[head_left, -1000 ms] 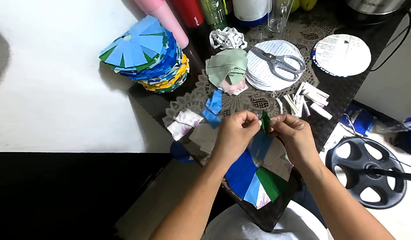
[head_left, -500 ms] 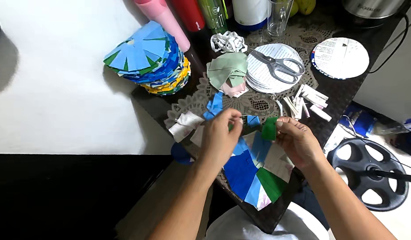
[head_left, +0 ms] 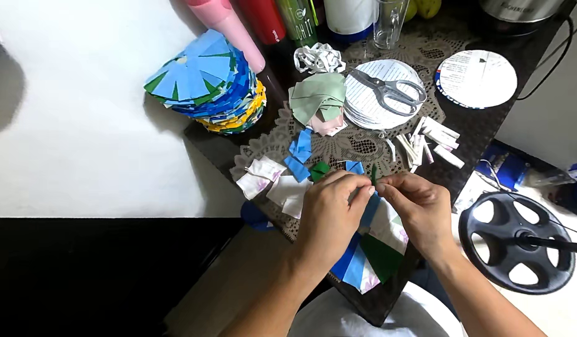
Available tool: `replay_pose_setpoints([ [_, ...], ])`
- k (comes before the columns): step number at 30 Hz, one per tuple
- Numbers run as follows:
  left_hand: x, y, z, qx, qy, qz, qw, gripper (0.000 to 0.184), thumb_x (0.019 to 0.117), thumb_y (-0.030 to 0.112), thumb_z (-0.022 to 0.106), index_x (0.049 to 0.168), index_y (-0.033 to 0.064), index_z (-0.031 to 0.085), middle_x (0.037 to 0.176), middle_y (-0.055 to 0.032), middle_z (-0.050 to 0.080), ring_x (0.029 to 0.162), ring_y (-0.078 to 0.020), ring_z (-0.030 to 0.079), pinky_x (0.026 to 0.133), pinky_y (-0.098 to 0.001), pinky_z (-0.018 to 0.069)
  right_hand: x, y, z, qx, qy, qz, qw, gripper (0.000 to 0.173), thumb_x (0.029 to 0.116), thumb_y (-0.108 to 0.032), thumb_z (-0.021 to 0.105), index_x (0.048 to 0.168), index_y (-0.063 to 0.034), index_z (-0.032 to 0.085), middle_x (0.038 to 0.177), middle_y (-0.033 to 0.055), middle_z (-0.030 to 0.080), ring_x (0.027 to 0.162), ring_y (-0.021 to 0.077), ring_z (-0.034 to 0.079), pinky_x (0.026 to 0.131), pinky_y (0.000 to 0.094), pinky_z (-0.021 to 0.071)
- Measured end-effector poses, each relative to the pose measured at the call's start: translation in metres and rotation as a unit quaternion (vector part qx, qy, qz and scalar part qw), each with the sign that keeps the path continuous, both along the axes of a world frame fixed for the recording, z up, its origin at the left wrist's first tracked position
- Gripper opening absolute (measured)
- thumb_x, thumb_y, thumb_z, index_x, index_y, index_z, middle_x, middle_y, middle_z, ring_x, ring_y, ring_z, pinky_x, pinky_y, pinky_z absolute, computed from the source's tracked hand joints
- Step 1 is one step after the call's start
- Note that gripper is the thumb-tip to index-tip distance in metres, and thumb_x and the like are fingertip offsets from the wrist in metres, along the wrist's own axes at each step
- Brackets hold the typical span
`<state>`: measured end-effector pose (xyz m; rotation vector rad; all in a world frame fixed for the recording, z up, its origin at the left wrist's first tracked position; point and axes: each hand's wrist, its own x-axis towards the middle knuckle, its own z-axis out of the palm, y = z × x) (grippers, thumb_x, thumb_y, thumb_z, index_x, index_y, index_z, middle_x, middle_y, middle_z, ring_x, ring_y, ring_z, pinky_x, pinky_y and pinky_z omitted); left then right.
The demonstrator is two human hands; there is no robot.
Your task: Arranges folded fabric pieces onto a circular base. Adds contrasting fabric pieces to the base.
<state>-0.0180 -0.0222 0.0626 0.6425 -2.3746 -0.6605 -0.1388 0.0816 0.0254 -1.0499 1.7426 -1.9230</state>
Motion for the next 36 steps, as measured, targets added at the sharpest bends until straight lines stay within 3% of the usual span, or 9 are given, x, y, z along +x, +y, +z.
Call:
replay_pose_setpoints([
  [6, -0.001, 0.000, 0.001, 0.003, -0.008, 0.011, 1.000, 0.014, 0.0946, 0.018, 0.068, 0.091, 0.0094, 0.078, 0.085, -0.0006, 0.072, 0.078, -0.0026, 0.066, 0.071, -0.0171, 0.0535, 0.002, -0.001, -0.004, -0.013, 0.107, -0.009, 0.994, 0.010, 0.0917, -0.005, 0.069, 0.091, 0.0013, 0.076, 0.088, 0.0036, 0.073, 0.078, -0.0016, 0.066, 0.072, 0.0133, 0.0560],
  [12, -0.003, -0.001, 0.001, -0.013, -0.019, 0.017, 1.000, 0.012, 0.0929, 0.015, 0.067, 0.088, 0.0095, 0.077, 0.082, -0.0004, 0.071, 0.074, -0.0027, 0.064, 0.067, -0.0168, 0.0520, 0.004, -0.004, -0.007, -0.025, 0.117, -0.015, 0.993, 0.009, 0.0904, -0.003, 0.068, 0.090, 0.0021, 0.075, 0.085, 0.0043, 0.071, 0.076, -0.0008, 0.065, 0.070, 0.0130, 0.0552],
  [18, -0.005, -0.003, 0.001, 0.002, -0.020, 0.023, 1.000, 0.009, 0.0900, 0.012, 0.069, 0.085, 0.0089, 0.076, 0.082, -0.0002, 0.070, 0.073, -0.0018, 0.064, 0.065, -0.0166, 0.0512, 0.007, -0.008, -0.002, 0.015, -0.012, 0.002, 1.000, 0.006, 0.0897, -0.003, 0.067, 0.090, -0.0036, 0.072, 0.081, -0.0034, 0.068, 0.071, -0.0030, 0.064, 0.066, 0.0135, 0.0548],
  [22, -0.003, -0.010, 0.002, 0.053, -0.020, 0.018, 0.998, 0.008, 0.0915, 0.012, 0.069, 0.087, 0.0086, 0.075, 0.083, 0.0007, 0.070, 0.075, 0.0000, 0.064, 0.067, -0.0163, 0.0528, 0.001, -0.010, -0.002, 0.016, -0.153, 0.037, 0.987, 0.011, 0.0914, -0.002, 0.064, 0.088, -0.0083, 0.072, 0.075, -0.0047, 0.069, 0.069, 0.0031, 0.065, 0.069, 0.0203, 0.0565],
  [27, 0.002, -0.029, 0.005, 0.054, -0.070, 0.057, 0.994, 0.009, 0.0938, 0.012, 0.069, 0.089, 0.0071, 0.074, 0.083, -0.0026, 0.071, 0.073, -0.0078, 0.066, 0.067, -0.0281, 0.0554, -0.007, -0.008, 0.004, 0.018, -0.272, 0.041, 0.961, 0.016, 0.0984, 0.000, 0.056, 0.090, -0.0046, 0.069, 0.080, 0.0025, 0.071, 0.072, 0.0085, 0.069, 0.071, 0.0239, 0.0595],
  [32, 0.008, -0.061, -0.006, 0.013, -0.141, 0.119, 0.983, 0.013, 0.0974, 0.010, 0.065, 0.096, 0.0005, 0.074, 0.090, -0.0148, 0.072, 0.081, -0.0281, 0.069, 0.074, -0.0505, 0.0560, -0.014, -0.003, 0.008, 0.017, -0.315, 0.047, 0.948, 0.020, 0.1009, -0.001, 0.052, 0.091, -0.0033, 0.069, 0.084, 0.0072, 0.075, 0.077, 0.0124, 0.073, 0.073, 0.0263, 0.0614],
  [34, 0.012, -0.067, -0.011, 0.010, -0.173, 0.121, 0.977, 0.019, 0.0996, 0.008, 0.062, 0.113, -0.0022, 0.071, 0.105, -0.0207, 0.072, 0.096, -0.0374, 0.070, 0.084, -0.0590, 0.0544, -0.015, -0.002, 0.009, 0.015, -0.333, 0.061, 0.941, 0.021, 0.1023, -0.001, 0.050, 0.091, -0.0028, 0.068, 0.085, 0.0083, 0.075, 0.078, 0.0132, 0.073, 0.074, 0.0270, 0.0615],
  [36, 0.016, -0.060, -0.011, 0.035, -0.160, 0.076, 0.984, 0.032, 0.0990, 0.009, 0.060, 0.129, 0.0002, 0.065, 0.121, -0.0208, 0.068, 0.111, -0.0368, 0.067, 0.092, -0.0580, 0.0538, -0.015, -0.001, 0.012, 0.009, -0.361, 0.077, 0.929, 0.023, 0.1030, -0.001, 0.048, 0.091, -0.0023, 0.067, 0.085, 0.0090, 0.075, 0.078, 0.0137, 0.074, 0.074, 0.0273, 0.0616],
])
